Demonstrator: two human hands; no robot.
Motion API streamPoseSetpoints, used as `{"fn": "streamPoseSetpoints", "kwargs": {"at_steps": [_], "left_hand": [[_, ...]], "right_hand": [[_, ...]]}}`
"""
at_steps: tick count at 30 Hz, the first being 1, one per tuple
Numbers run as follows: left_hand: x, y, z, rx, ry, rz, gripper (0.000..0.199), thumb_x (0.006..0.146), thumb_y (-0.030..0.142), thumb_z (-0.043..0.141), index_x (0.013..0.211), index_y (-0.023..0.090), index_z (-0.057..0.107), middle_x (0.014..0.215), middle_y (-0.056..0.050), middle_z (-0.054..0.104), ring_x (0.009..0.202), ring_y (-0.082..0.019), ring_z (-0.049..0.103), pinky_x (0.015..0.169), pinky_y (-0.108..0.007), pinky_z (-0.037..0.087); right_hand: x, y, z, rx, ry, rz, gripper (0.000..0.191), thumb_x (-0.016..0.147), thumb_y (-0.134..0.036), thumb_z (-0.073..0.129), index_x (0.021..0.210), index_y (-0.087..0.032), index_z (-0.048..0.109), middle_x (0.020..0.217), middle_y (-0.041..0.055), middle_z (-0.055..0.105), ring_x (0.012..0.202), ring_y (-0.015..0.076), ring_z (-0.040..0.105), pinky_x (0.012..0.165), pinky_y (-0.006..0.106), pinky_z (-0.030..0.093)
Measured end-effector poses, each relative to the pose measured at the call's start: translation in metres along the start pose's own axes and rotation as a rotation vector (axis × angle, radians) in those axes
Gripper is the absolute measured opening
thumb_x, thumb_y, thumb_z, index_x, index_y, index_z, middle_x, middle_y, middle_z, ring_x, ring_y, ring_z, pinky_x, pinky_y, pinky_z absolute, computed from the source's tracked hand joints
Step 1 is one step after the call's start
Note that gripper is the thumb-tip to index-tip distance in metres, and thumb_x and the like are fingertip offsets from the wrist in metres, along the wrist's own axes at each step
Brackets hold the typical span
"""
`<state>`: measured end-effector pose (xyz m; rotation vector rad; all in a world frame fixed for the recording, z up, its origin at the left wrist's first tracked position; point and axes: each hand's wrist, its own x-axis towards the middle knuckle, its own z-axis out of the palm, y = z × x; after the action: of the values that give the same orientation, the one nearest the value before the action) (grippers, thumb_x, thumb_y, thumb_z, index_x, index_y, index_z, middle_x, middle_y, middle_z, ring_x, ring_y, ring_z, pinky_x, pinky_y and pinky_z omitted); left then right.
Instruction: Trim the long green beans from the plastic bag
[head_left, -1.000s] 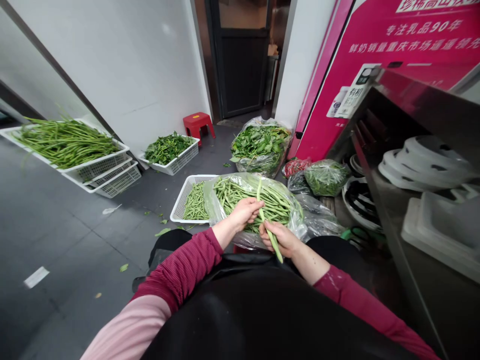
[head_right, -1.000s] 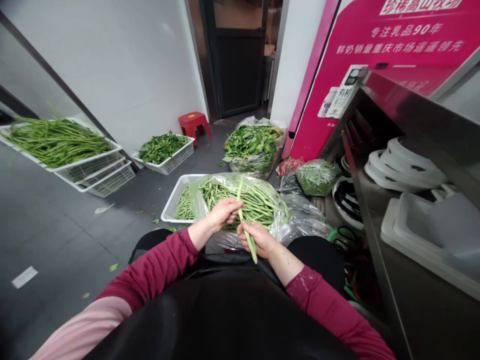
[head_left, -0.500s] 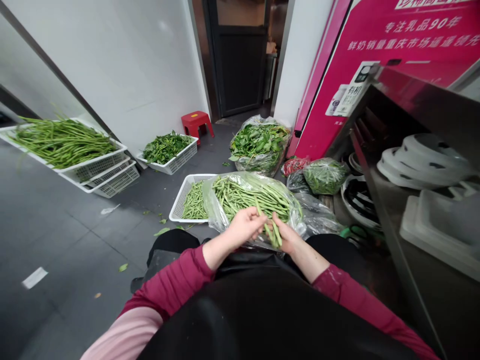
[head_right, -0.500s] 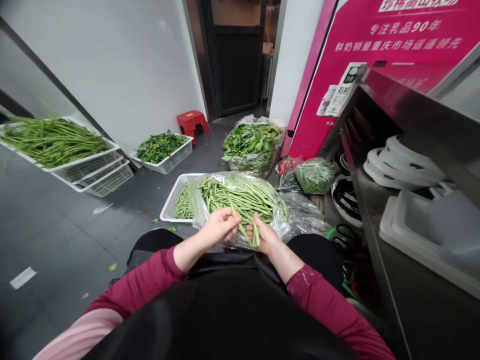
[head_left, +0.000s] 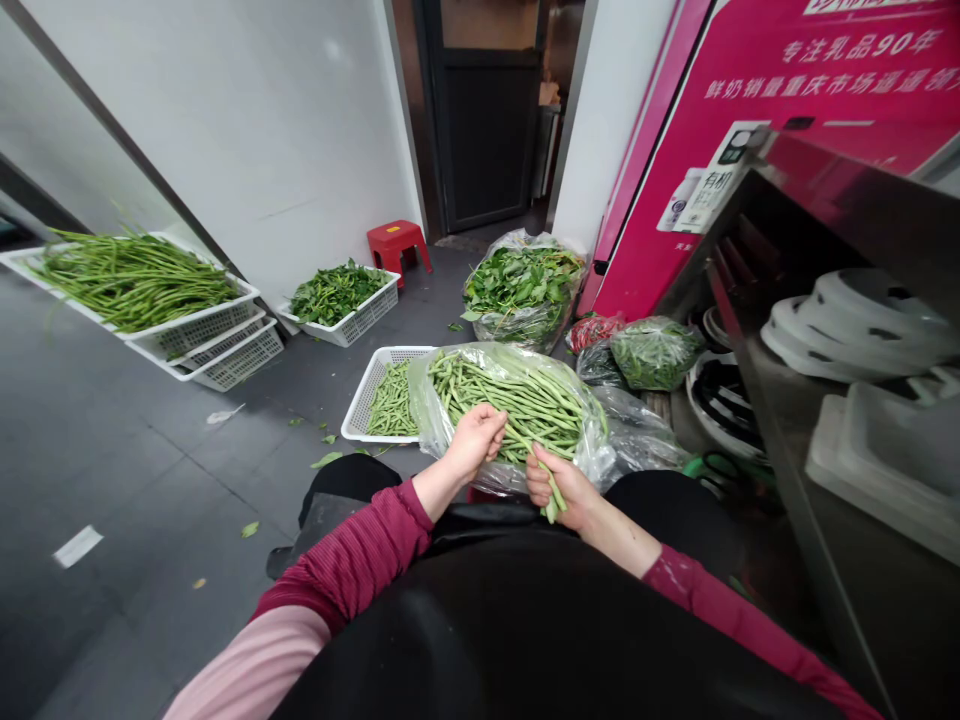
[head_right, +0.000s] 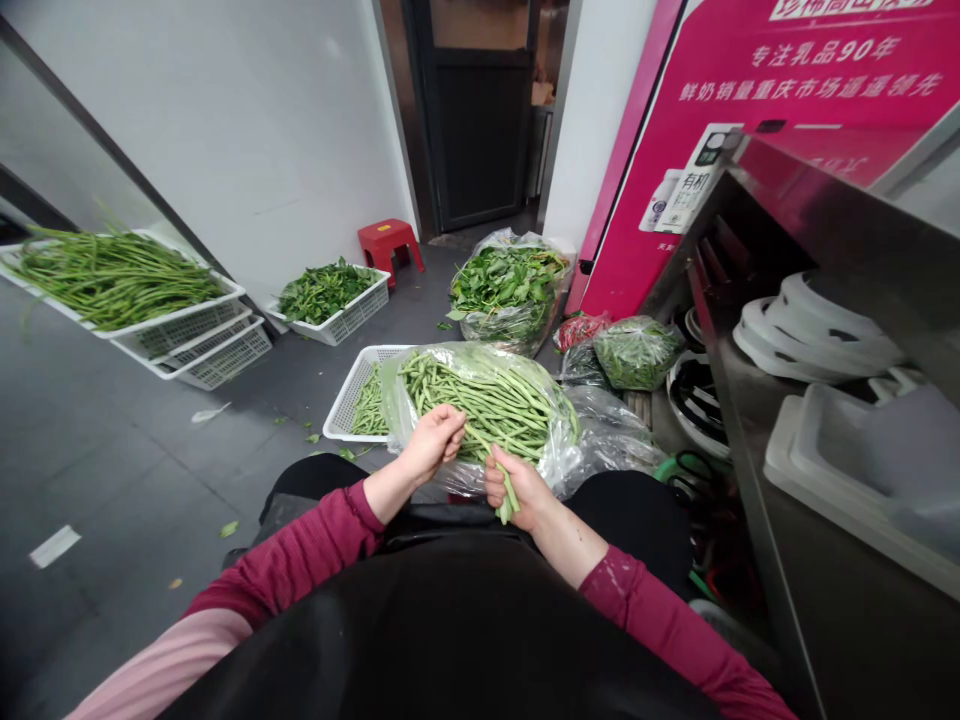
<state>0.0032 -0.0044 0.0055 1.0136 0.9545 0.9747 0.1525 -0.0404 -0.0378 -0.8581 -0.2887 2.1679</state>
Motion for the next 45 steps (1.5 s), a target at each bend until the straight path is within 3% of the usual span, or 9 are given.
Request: {"fn": "streamPoseSetpoints", "kwargs": {"at_steps": [5,11,18,22,26,29,33,38,45], "left_hand": [[-0.029,0.009,0.014,0.265,-0.071,0.154,0.026,0.07,0.039,0.057,0.07,0.014,0.05,0.049,0.006,0.045,0.037,-0.003,0.04,0.036,-0.015,0.028],[-0.017,-0.015,0.012,0.183,-0.157,-0.035,0.029,0.069,0.041,0.057,0.077,0.013,0.049,0.051,0.006,0.048,0.033,-0.002,0.036,0.034,-0.015,0.028],[-0.018,-0.018,-0.001,0.437,-0.158,-0.044,0.028,0.074,0.039,0.051,0.081,0.013,0.057,0.05,0.004,0.049,0.036,-0.005,0.039,0.038,-0.018,0.032],[-0.026,-0.016,-0.005,0.68,-0.252,0.171,0.025,0.076,0.038,0.049,0.071,0.016,0.057,0.055,0.0,0.051,0.052,-0.009,0.047,0.053,-0.021,0.038],[-0.031,-0.022,-0.002,0.544,-0.266,0.1,0.033,0.079,0.044,0.04,0.066,0.016,0.051,0.051,0.002,0.042,0.045,-0.008,0.038,0.046,-0.019,0.033],[-0.018,-0.024,-0.008,0.474,-0.126,0.026,0.035,0.084,0.041,0.029,0.074,0.015,0.049,0.05,0.004,0.036,0.038,-0.007,0.031,0.041,-0.02,0.031],[0.017,-0.026,-0.026,1.035,0.061,0.296,0.014,0.075,0.018,0.046,0.086,0.015,0.055,0.078,-0.005,0.051,0.07,-0.014,0.049,0.065,-0.028,0.04],[0.048,-0.048,-0.023,1.688,-0.229,0.387,0.018,0.075,0.009,0.042,0.083,0.014,0.058,0.088,-0.011,0.052,0.086,-0.021,0.047,0.071,-0.033,0.038],[0.051,-0.036,-0.014,1.875,-0.33,0.621,0.014,0.081,0.017,0.042,0.083,0.016,0.056,0.084,-0.009,0.053,0.085,-0.021,0.046,0.074,-0.035,0.032]], "right_hand": [[0.009,-0.016,-0.013,0.137,0.298,-0.151,0.029,0.079,-0.035,0.051,0.06,-0.018,0.037,0.04,-0.009,0.031,0.031,0.0027,0.028,0.031,0.013,0.024],[0.003,-0.006,0.0,-0.123,0.028,0.133,0.029,0.076,-0.046,0.051,0.073,-0.017,0.049,0.053,-0.0026,0.051,0.037,0.0065,0.042,0.035,0.019,0.033],[-0.007,-0.001,-0.011,-0.175,-0.162,0.112,0.024,0.069,-0.034,0.063,0.078,-0.016,0.049,0.056,-0.0066,0.045,0.037,0.0015,0.035,0.037,0.015,0.026],[-0.015,-0.003,-0.015,-0.334,-0.217,0.132,0.021,0.071,-0.033,0.06,0.075,-0.016,0.048,0.053,-0.0079,0.041,0.034,0.0017,0.032,0.034,0.016,0.023],[-0.019,0.006,-0.008,-0.668,-0.207,-0.063,0.022,0.068,-0.035,0.061,0.074,-0.018,0.049,0.05,-0.0082,0.043,0.033,0.0038,0.035,0.035,0.018,0.025],[-0.019,0.012,-0.006,-0.907,-0.107,-0.238,0.02,0.063,-0.031,0.066,0.072,-0.018,0.053,0.046,-0.0076,0.047,0.036,0.0057,0.04,0.038,0.019,0.029],[-0.015,-0.001,-0.015,-0.542,0.077,-0.3,0.02,0.067,-0.032,0.063,0.072,-0.02,0.048,0.051,-0.0065,0.052,0.036,0.0062,0.041,0.037,0.019,0.031],[-0.014,-0.034,-0.038,0.054,0.158,-0.231,0.022,0.065,-0.02,0.067,0.068,-0.019,0.044,0.048,-0.0089,0.042,0.037,0.0037,0.038,0.037,0.016,0.033],[-0.024,-0.04,-0.054,0.0,0.266,-0.268,0.017,0.065,-0.018,0.065,0.079,-0.017,0.054,0.053,-0.005,0.048,0.043,0.007,0.046,0.041,0.02,0.041]]}}
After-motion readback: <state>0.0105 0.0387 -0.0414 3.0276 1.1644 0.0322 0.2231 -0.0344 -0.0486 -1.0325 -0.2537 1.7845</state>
